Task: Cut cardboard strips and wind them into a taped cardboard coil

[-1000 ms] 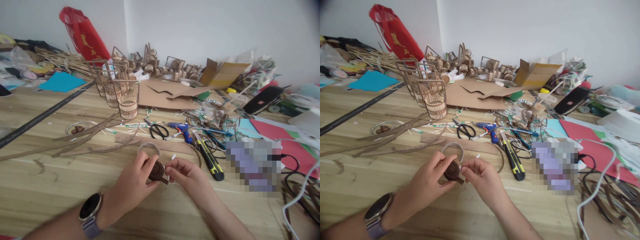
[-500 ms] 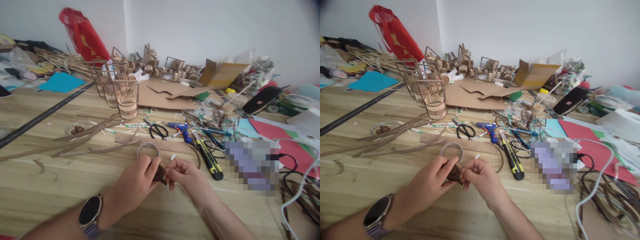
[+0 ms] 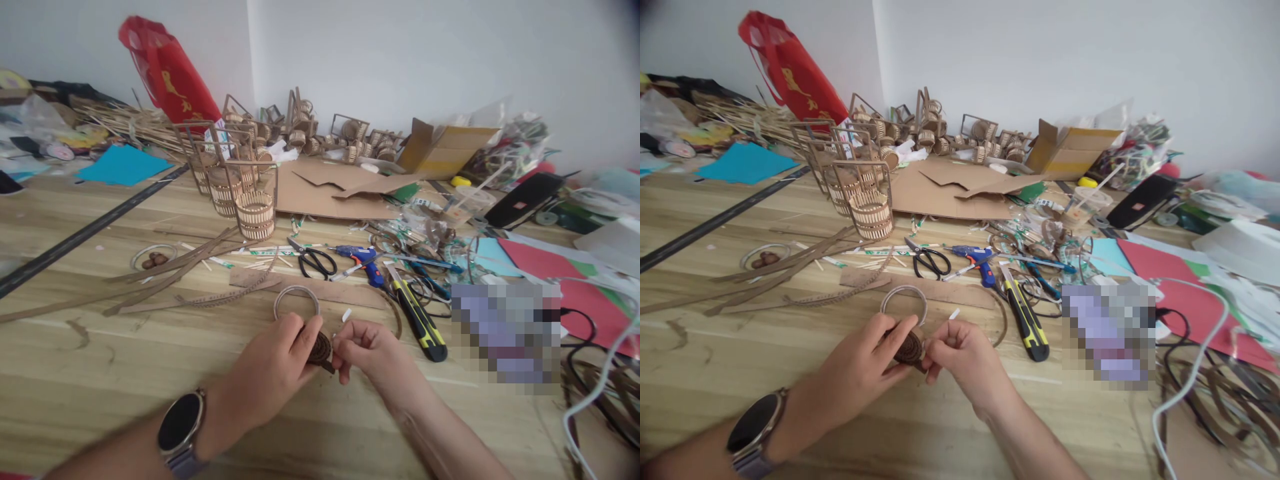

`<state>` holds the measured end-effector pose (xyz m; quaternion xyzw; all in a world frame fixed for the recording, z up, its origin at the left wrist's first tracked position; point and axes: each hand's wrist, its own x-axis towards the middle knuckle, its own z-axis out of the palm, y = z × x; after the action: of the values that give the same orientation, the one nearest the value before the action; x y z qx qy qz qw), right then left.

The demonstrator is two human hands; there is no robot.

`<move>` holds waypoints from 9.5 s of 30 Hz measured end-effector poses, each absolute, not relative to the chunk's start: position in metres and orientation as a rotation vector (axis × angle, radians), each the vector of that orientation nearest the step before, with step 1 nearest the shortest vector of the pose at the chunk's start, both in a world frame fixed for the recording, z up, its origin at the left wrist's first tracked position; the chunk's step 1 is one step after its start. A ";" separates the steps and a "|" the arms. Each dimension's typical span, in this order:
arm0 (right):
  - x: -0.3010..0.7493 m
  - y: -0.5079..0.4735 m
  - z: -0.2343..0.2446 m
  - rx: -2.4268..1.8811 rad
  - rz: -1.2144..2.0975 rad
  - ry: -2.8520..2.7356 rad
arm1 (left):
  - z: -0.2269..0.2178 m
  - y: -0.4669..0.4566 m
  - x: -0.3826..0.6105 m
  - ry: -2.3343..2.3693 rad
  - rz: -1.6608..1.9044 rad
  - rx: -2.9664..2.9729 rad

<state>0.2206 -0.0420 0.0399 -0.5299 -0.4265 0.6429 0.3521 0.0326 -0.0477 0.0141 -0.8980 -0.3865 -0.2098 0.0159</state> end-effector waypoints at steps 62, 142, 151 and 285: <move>0.216 -0.043 0.039 -1.341 1.550 -1.193 | 0.013 -0.043 0.029 -1.250 -0.840 -2.747; 0.238 -0.047 0.045 -0.841 0.405 -2.054 | 0.019 -0.034 0.028 -1.712 -1.527 -2.985; 0.230 -0.052 0.041 -0.884 0.061 -2.101 | 0.022 -0.036 0.031 -1.653 -1.539 -3.077; 0.224 -0.032 0.022 -1.196 1.225 -1.266 | 0.036 -0.037 0.028 -1.661 -1.459 -3.583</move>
<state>0.2241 -0.0319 0.0225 -0.4913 -0.5199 0.5032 0.4849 0.0276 -0.0370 0.0361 -0.7325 -0.3395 -0.2983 -0.5091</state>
